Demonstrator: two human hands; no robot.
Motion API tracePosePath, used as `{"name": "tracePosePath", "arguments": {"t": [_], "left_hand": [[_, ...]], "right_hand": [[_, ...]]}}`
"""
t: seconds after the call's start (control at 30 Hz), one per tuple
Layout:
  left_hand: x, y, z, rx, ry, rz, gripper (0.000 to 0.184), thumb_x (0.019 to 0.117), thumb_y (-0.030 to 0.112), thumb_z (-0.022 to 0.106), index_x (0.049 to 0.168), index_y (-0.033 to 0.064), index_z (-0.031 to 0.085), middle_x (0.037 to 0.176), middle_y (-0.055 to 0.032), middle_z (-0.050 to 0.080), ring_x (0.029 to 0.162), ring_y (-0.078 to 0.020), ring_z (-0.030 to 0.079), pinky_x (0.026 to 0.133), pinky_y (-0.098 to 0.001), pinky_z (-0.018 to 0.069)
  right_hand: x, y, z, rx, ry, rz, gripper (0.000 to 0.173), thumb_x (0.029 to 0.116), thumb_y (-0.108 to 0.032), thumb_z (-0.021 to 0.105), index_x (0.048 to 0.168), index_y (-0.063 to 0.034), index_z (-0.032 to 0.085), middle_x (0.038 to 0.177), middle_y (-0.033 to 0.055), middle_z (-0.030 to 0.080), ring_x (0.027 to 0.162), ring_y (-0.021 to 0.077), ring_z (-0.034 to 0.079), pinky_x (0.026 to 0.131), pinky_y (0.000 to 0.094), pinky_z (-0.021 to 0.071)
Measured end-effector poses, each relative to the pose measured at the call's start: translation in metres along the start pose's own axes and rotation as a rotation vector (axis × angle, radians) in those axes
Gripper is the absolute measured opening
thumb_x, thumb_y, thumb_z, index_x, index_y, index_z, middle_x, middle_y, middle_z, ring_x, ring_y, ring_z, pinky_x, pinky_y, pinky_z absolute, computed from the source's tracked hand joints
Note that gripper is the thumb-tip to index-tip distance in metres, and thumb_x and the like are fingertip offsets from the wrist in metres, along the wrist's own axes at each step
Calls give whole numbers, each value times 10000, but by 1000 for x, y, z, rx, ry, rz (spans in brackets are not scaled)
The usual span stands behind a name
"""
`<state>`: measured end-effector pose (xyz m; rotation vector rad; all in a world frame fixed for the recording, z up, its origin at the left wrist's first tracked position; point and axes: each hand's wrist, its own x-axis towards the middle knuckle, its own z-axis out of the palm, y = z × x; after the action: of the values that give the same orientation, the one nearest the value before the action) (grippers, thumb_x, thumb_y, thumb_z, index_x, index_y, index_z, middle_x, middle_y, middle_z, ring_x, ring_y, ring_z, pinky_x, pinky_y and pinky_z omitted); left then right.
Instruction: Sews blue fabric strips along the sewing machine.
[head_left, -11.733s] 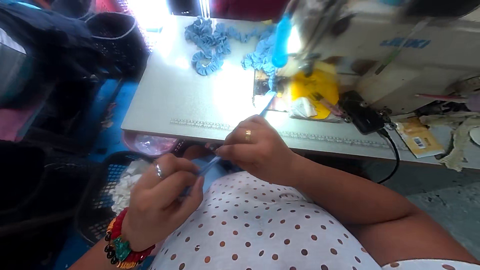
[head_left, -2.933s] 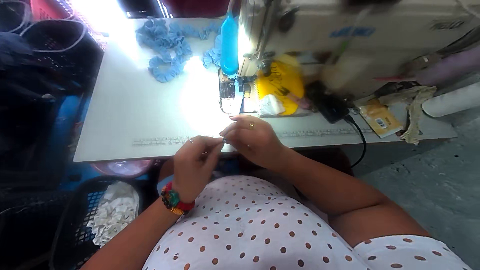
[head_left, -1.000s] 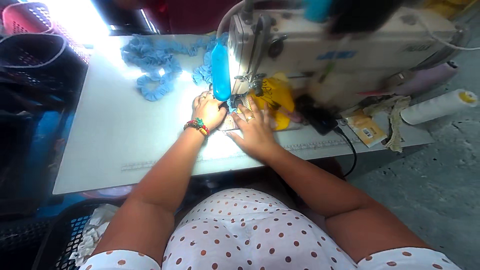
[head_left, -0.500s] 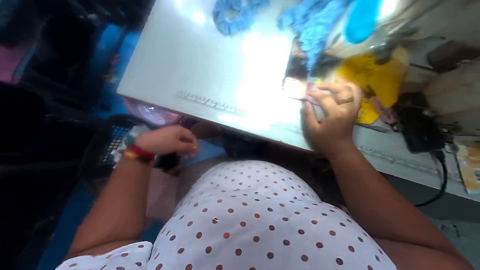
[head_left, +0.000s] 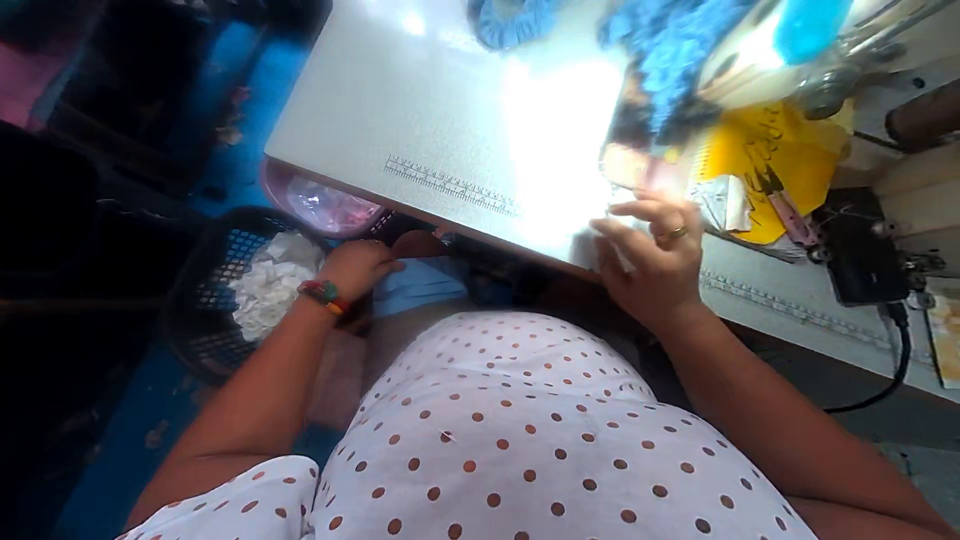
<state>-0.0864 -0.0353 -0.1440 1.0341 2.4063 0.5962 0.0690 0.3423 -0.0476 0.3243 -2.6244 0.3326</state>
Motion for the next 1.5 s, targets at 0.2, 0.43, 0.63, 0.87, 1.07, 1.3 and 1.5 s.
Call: {"name": "tracePosePath", "arguments": {"t": [0.2,0.43,0.63,0.87,1.07,1.3,1.5], "left_hand": [[-16,40,-30,-21,191,87,276,1019,219,609,943,-31,699,820,-205,686,816,-391,694,762,-618,533],[-6,131,-81,-627,3,488,156,953,268,697,943,113,677,845,91,649,744,61,591,652,-104,494],[-22,71,-116,-472,-102,253,103,861,267,725,873,171,692,777,95,652,675,19,605,595,-158,508],[-20,85,-125,-322,-52,346,134,919,281,667,857,177,725,787,124,679,702,54,624,631,-144,532],[27,197,-93,-266,-205,855,198,978,277,625,890,138,737,774,93,662,729,55,607,644,-122,506],[18,129,-121,-613,-356,433,151,930,165,697,1078,139,701,886,85,712,768,25,658,669,-135,549],[-7,98,-133,-648,-114,273,275,901,96,688,1169,157,676,890,76,696,742,-2,657,660,-143,557]], "right_hand": [[20,-47,-1,252,10,-64,204,963,-141,621,1061,-39,768,1145,192,695,1203,349,616,1063,467,483],[59,-94,2,926,-299,60,246,946,-73,666,1177,8,650,947,44,686,843,58,654,763,212,572],[-27,-32,-66,283,-65,177,189,997,-118,553,1008,-7,706,873,84,683,759,134,648,689,302,566],[-82,-41,-90,118,-518,468,303,973,-233,669,1190,-28,722,1164,214,713,1092,411,688,933,612,546],[10,-88,-51,1075,-296,169,707,957,-176,707,1536,23,353,1151,81,690,1083,72,662,953,264,570],[-21,-40,-72,853,-107,359,234,1020,-133,573,1252,-116,592,968,-60,656,799,-10,629,706,180,569],[-82,-7,-79,624,-188,654,221,968,-180,567,1168,-93,599,977,-24,665,832,-6,639,751,216,570]]}}
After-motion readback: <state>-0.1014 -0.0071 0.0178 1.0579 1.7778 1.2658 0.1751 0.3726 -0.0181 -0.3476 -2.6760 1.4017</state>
